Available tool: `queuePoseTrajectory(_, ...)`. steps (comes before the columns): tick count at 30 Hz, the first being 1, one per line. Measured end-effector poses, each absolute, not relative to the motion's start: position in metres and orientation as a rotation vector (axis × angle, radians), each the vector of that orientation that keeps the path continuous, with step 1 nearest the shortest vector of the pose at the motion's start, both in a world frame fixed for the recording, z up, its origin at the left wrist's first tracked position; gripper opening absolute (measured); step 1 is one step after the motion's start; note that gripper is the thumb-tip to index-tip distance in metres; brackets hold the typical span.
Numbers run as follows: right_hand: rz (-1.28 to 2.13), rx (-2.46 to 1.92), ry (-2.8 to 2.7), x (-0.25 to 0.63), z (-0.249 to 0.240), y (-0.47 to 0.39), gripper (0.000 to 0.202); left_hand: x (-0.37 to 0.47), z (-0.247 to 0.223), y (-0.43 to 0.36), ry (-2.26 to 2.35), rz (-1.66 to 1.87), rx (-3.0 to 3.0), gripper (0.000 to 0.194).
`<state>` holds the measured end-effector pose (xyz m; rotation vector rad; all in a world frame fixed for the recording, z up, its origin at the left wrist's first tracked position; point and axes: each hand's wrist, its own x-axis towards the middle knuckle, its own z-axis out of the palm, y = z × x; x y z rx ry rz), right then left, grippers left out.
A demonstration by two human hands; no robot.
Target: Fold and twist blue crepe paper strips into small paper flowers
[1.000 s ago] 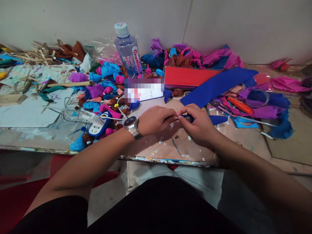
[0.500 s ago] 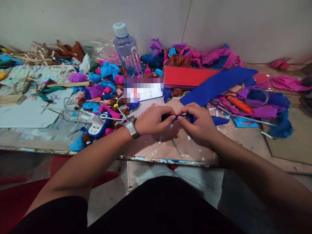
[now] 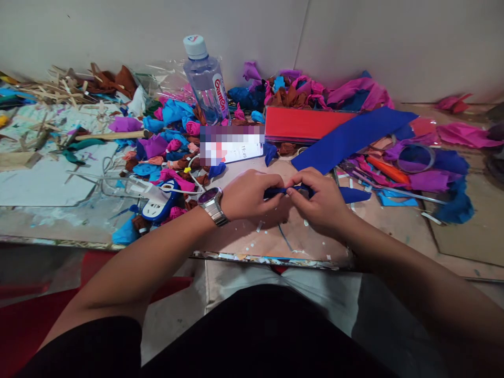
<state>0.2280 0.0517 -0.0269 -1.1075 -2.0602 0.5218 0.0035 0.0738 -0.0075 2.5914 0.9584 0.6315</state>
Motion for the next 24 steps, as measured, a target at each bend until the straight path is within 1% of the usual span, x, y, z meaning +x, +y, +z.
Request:
queuePoseTrajectory(3, 0.508, -1.111, -2.062, 0.228, -0.029, 0.053, 0.005, 0.003, -0.007, 0.073, 0.956, 0.643, 2.619, 0.022)
queuePoseTrajectory(8, 0.47, -1.079, -2.061, 0.229, -0.03, 0.054, 0.004, 0.002, -0.002, 0.073, 0.882, 0.667, 2.457, 0.031)
queuePoseTrajectory(11, 0.482, -1.082, -2.071, 0.229, -0.029, 0.053, 0.004, 0.003, -0.004, 0.073, 0.885, 0.687, 2.427, 0.027)
queuePoseTrajectory(14, 0.551, -1.12, -2.045, 0.228, -0.028, 0.052, 0.004, 0.004, -0.009, 0.073, 0.894, 0.727, 2.529, 0.021)
queuePoseTrajectory(19, 0.702, -1.177, -1.97, 0.226, -0.027, 0.05, 0.007, 0.005, -0.015, 0.073, 0.923, 0.755, 2.715, 0.025)
queuePoseTrajectory(24, 0.659, -1.185, -1.935, 0.228, -0.027, 0.051, 0.007, 0.003, -0.015, 0.076, 1.001, 0.695, 2.699, 0.026)
